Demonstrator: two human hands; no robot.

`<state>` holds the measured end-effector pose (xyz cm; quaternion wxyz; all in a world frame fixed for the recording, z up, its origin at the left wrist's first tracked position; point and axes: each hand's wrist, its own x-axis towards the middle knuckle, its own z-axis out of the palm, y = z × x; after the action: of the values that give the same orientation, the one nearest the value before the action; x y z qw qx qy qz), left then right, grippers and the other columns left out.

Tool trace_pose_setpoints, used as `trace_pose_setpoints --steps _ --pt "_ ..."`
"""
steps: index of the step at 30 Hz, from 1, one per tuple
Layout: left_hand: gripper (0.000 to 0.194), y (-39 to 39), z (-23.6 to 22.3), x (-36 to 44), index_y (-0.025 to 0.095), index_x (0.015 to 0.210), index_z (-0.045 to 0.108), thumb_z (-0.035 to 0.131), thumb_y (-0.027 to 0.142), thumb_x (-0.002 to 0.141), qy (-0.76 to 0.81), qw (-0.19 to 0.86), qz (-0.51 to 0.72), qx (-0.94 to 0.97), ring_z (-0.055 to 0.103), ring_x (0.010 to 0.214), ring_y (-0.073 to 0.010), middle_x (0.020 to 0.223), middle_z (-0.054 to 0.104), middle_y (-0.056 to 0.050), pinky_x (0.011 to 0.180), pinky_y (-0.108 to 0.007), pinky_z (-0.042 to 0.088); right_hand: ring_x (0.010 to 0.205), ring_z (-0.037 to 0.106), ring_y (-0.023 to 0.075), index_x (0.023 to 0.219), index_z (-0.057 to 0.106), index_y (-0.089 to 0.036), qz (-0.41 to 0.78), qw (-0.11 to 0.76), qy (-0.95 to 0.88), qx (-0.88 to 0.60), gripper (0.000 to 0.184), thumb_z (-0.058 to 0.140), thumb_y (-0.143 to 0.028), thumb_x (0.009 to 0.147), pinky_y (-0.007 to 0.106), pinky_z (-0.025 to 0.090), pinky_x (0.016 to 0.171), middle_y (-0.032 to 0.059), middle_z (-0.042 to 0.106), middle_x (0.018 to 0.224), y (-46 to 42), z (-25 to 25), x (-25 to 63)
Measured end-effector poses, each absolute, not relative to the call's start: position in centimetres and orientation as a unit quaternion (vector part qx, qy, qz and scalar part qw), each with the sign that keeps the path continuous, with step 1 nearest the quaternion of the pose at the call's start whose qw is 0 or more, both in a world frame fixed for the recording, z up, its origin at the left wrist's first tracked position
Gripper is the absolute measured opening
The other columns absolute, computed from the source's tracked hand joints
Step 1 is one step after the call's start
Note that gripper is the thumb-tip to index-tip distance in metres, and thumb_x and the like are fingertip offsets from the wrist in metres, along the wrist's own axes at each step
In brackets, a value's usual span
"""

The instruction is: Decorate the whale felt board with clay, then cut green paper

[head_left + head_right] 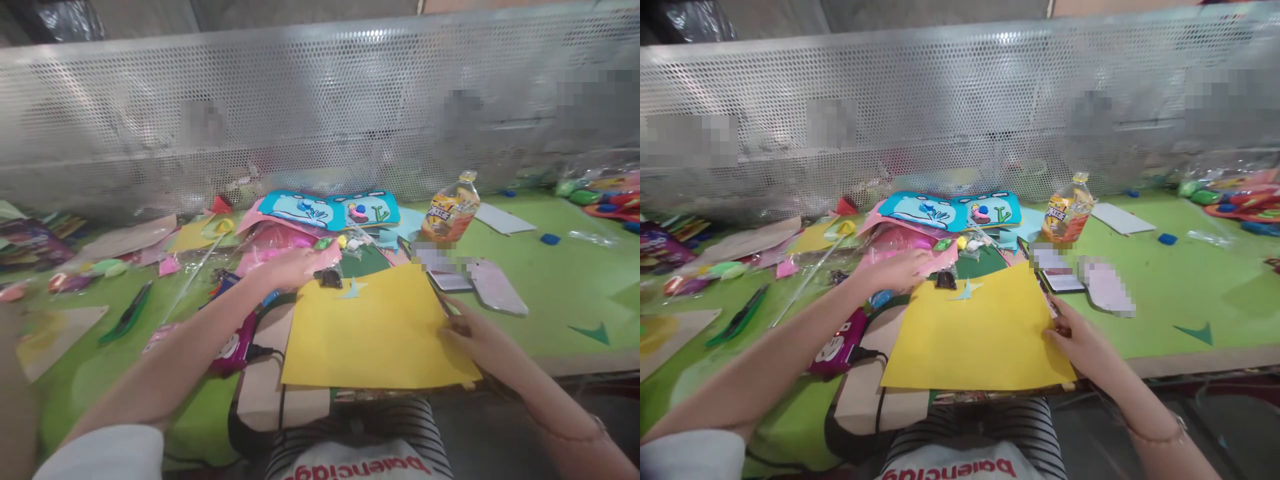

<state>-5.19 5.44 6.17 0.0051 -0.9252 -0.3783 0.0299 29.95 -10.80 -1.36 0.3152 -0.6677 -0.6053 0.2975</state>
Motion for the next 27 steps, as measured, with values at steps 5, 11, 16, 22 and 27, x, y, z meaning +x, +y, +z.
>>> trace_pose_setpoints --steps 5,11,16,22,27 --pt "0.072 6.5 3.0 -2.7 0.015 0.146 0.026 0.05 0.05 0.088 -0.29 -0.041 0.001 -0.956 0.019 0.141 -0.0283 0.155 0.018 -0.016 0.112 -0.04 0.023 0.063 0.062 0.0209 0.137 0.041 -0.011 0.273 0.329 -0.595 -0.68 0.071 0.053 -0.042 0.074 0.032 0.05 0.061 0.0051 0.069 0.074 -12.0 -2.0 29.9" --pt "0.064 6.2 1.0 -0.8 0.011 0.136 0.043 0.055 0.049 0.086 -0.287 -0.007 -0.018 -0.958 0.042 0.125 -0.0323 0.137 0.044 -0.02 0.102 -0.044 0.036 0.063 0.061 0.0196 0.135 0.044 -0.015 0.225 0.325 -0.602 -0.694 0.063 0.052 -0.038 0.077 0.031 0.049 0.06 0.0059 0.068 0.083 -12.2 -3.0 29.7" --pt "0.041 6.2 0.5 -1.2 0.011 0.115 0.058 0.053 0.043 0.088 -0.262 0.026 -0.05 -0.963 0.046 0.117 -0.0283 0.124 0.051 -0.017 0.1 -0.04 0.037 0.061 0.061 0.0195 0.131 0.049 -0.015 0.208 0.331 -0.615 -0.685 0.058 0.049 -0.039 0.079 0.032 0.051 0.06 0.0064 0.068 0.083 -12.5 -3.5 29.9" --pt "0.029 5.8 1.9 -2.1 0.013 0.099 0.06 0.057 0.038 0.086 -0.273 0.097 -0.056 -0.955 0.047 0.109 -0.0282 0.116 0.053 -0.015 0.094 -0.039 0.039 0.08 0.066 0.0245 0.095 0.071 -0.021 0.197 0.366 -0.656 -0.63 0.033 0.051 -0.041 0.078 0.033 0.054 0.067 0.009 0.071 0.093 -12.4 -2.0 30.1" --pt "0.035 7.1 2.2 -3.7 0.012 0.115 0.054 0.055 0.033 0.088 -0.422 0.097 -0.067 -0.899 0.044 0.117 -0.0317 0.124 0.048 -0.018 0.097 -0.043 0.036 0.093 0.065 0.0274 0.095 0.072 -0.026 0.098 0.4 -0.653 -0.635 0.031 0.051 -0.041 0.078 0.037 0.054 0.072 0.0086 0.069 0.107 -12.1 2.1 29.5"
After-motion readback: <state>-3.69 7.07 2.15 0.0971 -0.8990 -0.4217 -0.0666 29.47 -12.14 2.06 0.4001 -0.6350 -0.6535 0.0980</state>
